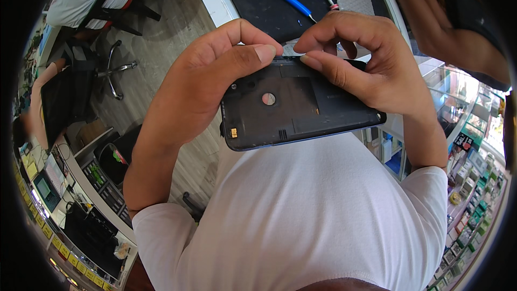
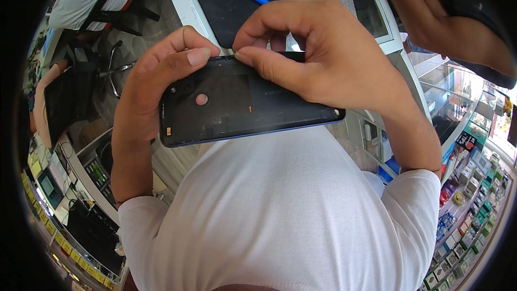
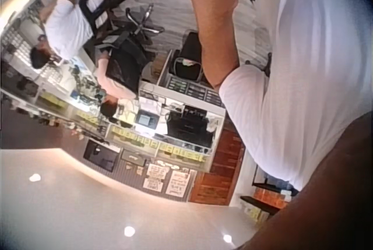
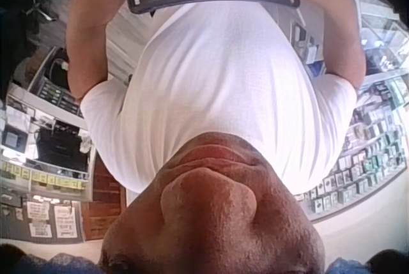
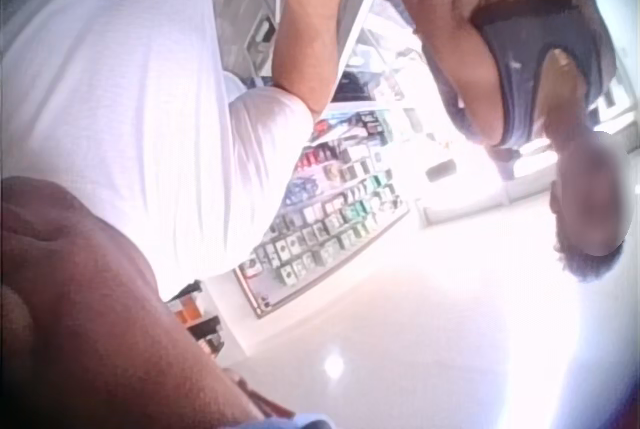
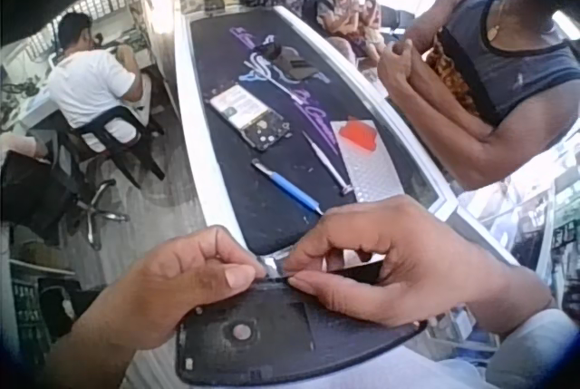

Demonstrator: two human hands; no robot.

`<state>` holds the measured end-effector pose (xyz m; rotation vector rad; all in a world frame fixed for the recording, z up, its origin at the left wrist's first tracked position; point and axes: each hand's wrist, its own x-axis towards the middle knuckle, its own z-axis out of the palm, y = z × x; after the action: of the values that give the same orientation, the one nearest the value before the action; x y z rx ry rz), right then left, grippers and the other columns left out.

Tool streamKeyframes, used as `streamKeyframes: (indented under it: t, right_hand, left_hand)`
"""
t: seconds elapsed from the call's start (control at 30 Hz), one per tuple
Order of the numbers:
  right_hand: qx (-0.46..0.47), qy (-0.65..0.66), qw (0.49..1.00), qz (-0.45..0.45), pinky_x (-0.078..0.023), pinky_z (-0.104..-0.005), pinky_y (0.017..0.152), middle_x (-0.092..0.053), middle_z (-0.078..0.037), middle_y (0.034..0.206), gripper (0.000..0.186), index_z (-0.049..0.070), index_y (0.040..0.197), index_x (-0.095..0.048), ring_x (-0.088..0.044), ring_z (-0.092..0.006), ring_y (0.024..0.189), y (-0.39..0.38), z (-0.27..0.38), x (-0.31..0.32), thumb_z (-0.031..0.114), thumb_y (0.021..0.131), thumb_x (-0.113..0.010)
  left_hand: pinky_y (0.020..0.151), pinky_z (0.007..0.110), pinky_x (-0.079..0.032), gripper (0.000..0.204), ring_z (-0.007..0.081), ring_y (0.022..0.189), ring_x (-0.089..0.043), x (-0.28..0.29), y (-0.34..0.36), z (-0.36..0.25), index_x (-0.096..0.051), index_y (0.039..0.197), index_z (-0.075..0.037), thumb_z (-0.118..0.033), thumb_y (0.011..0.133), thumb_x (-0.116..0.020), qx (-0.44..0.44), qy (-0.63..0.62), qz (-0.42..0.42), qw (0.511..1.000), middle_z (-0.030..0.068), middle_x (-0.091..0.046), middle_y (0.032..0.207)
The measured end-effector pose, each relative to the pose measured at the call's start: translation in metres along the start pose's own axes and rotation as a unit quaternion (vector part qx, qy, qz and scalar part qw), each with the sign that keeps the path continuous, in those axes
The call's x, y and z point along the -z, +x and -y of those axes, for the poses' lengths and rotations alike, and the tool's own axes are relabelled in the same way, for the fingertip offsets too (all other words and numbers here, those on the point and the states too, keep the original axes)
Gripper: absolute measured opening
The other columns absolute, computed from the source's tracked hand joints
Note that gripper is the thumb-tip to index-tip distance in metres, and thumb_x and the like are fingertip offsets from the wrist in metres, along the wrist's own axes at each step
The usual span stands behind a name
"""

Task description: The person holds a disassembled smartphone and uses a small metal tool to pry and separate the back cover from the frame. They repeatedly work along the edges to loosen the casing.

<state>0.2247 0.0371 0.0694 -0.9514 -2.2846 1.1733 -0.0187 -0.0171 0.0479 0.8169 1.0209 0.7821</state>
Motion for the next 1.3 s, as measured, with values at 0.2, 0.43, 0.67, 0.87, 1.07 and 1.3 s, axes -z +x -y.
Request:
streamKeyframes:
  t: [0.2, 0.43, 0.67, 0.87, 1.07, 1.3]
  right_hand:
    - [0.027, -0.045, 0.998, -0.019, -0.040, -0.0279, 0.059, -0.072, -0.003, 0.084, 0.009, 0.003, 0.095, -0.076, -0.064, -0.0116, 0.072, 0.003, 0.004, -0.003, 0.011, 0.090, -0.077]
    - [0.033, -0.056, 0.997, -0.028, -0.041, -0.0292, 0.058, -0.072, -0.004, 0.084, 0.008, 0.003, 0.091, -0.074, -0.064, -0.0143, 0.071, 0.003, 0.003, -0.003, 0.010, 0.088, -0.076]
    - [0.006, -0.053, 0.998, -0.020, -0.046, -0.0299, 0.062, -0.072, -0.007, 0.084, 0.008, 0.002, 0.091, -0.073, -0.065, -0.0166, 0.071, 0.002, 0.007, -0.001, 0.009, 0.088, -0.075]
    - [0.184, -0.133, 0.972, -0.062, -0.050, -0.0322, 0.064, -0.071, -0.008, 0.086, 0.014, 0.000, 0.094, -0.074, -0.066, -0.0225, 0.072, 0.006, -0.001, -0.001, 0.001, 0.082, -0.080]
    - [0.304, -0.209, 0.922, -0.116, -0.049, -0.0332, 0.062, -0.070, -0.008, 0.086, 0.029, 0.001, 0.100, -0.076, -0.065, -0.0218, 0.073, 0.000, 0.000, -0.002, 0.000, 0.074, -0.088]
    - [0.298, -0.161, 0.933, -0.119, -0.048, -0.0325, 0.061, -0.071, -0.009, 0.085, 0.031, 0.001, 0.102, -0.076, -0.065, -0.0219, 0.074, -0.003, -0.001, -0.009, 0.002, 0.074, -0.088]
  left_hand:
    - [0.066, 0.017, -0.049, 0.026, 0.0024, 0.072, -0.059, -0.001, 0.000, -0.001, -0.064, 0.110, -0.002, -0.026, 0.100, -0.065, -0.009, 0.006, 0.000, 1.000, 0.0022, -0.066, 0.088]
    - [0.068, 0.018, -0.050, 0.025, 0.0023, 0.074, -0.061, 0.001, 0.000, 0.003, -0.063, 0.111, -0.002, -0.025, 0.103, -0.065, -0.021, -0.010, 0.013, 1.000, 0.0025, -0.068, 0.091]
    - [0.072, 0.018, -0.049, 0.024, 0.0026, 0.078, -0.061, 0.002, -0.001, 0.000, -0.063, 0.116, -0.001, -0.022, 0.104, -0.063, -0.010, 0.011, 0.016, 1.000, 0.0020, -0.069, 0.093]
    - [0.075, 0.020, -0.050, 0.019, 0.0038, 0.084, -0.063, -0.004, -0.011, -0.013, -0.064, 0.116, -0.001, -0.008, 0.100, -0.069, -0.053, 0.140, -0.005, 0.989, 0.0018, -0.070, 0.094]
    - [0.072, 0.022, -0.050, 0.018, 0.0057, 0.080, -0.063, -0.022, -0.023, -0.013, -0.069, 0.103, -0.001, 0.002, 0.089, -0.079, -0.186, 0.298, -0.078, 0.933, 0.0021, -0.069, 0.090]
    - [0.066, 0.023, -0.047, 0.020, 0.0073, 0.073, -0.060, -0.016, -0.017, 0.007, -0.068, 0.096, -0.003, 0.005, 0.082, -0.081, -0.296, 0.301, -0.087, 0.902, 0.0022, -0.065, 0.082]
